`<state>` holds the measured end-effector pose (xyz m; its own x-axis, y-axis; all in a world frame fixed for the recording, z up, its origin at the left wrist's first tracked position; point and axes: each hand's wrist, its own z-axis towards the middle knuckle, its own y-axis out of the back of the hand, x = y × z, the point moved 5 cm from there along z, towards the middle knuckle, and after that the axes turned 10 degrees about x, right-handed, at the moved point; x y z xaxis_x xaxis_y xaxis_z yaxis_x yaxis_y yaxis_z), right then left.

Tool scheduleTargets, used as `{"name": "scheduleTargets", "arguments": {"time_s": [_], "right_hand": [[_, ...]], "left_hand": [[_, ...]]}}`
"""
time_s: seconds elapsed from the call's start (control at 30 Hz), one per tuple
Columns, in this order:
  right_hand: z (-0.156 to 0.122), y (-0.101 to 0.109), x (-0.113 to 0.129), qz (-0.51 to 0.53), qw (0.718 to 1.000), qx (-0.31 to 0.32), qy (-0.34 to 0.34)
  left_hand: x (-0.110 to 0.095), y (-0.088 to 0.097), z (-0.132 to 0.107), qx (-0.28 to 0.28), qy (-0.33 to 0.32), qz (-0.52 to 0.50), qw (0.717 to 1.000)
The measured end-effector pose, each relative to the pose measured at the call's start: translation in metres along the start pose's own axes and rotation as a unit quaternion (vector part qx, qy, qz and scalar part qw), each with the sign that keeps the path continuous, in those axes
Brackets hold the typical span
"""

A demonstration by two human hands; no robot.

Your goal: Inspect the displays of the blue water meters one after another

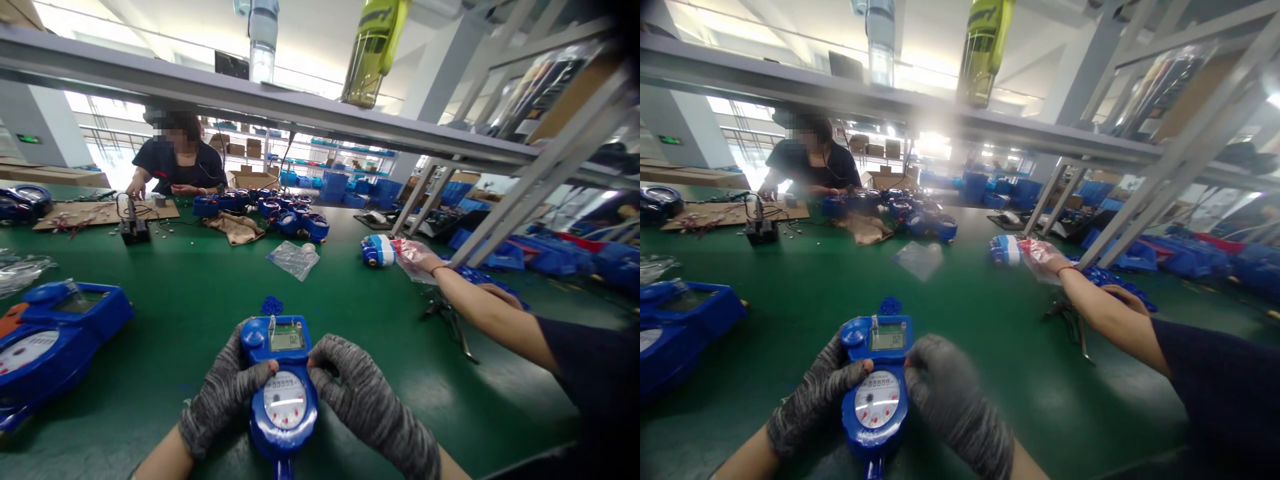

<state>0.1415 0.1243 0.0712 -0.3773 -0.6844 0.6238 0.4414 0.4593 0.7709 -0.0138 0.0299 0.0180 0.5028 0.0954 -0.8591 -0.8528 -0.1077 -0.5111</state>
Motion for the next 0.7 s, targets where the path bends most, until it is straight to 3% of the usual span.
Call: {"name": "scheduleTargets", "arguments": {"time_s": [0.27,0.4,0.5,0.6,0.7], "right_hand": [[-0.005,0.009,0.025,-0.093,0.993,0.004,0.067],[-0.018,0.004,0.035,-0.204,0.967,-0.006,0.149],[-0.025,-0.004,0.034,-0.274,0.947,-0.022,0.166],[-0.027,-0.006,0.033,-0.259,0.952,-0.010,0.166],[-0.026,-0.001,0.025,-0.161,0.974,0.010,0.162]], "left_hand": [[0.000,-0.002,0.001,-0.004,-0.004,0.005,1.000],[-0.001,-0.001,0.001,0.004,-0.003,0.009,1.000],[0.000,0.001,0.002,-0.002,0.004,0.013,1.000],[0.001,0.003,0.002,-0.010,0.009,0.018,1.000],[0.002,0.005,0.002,-0.019,0.016,0.015,1.000]]}}
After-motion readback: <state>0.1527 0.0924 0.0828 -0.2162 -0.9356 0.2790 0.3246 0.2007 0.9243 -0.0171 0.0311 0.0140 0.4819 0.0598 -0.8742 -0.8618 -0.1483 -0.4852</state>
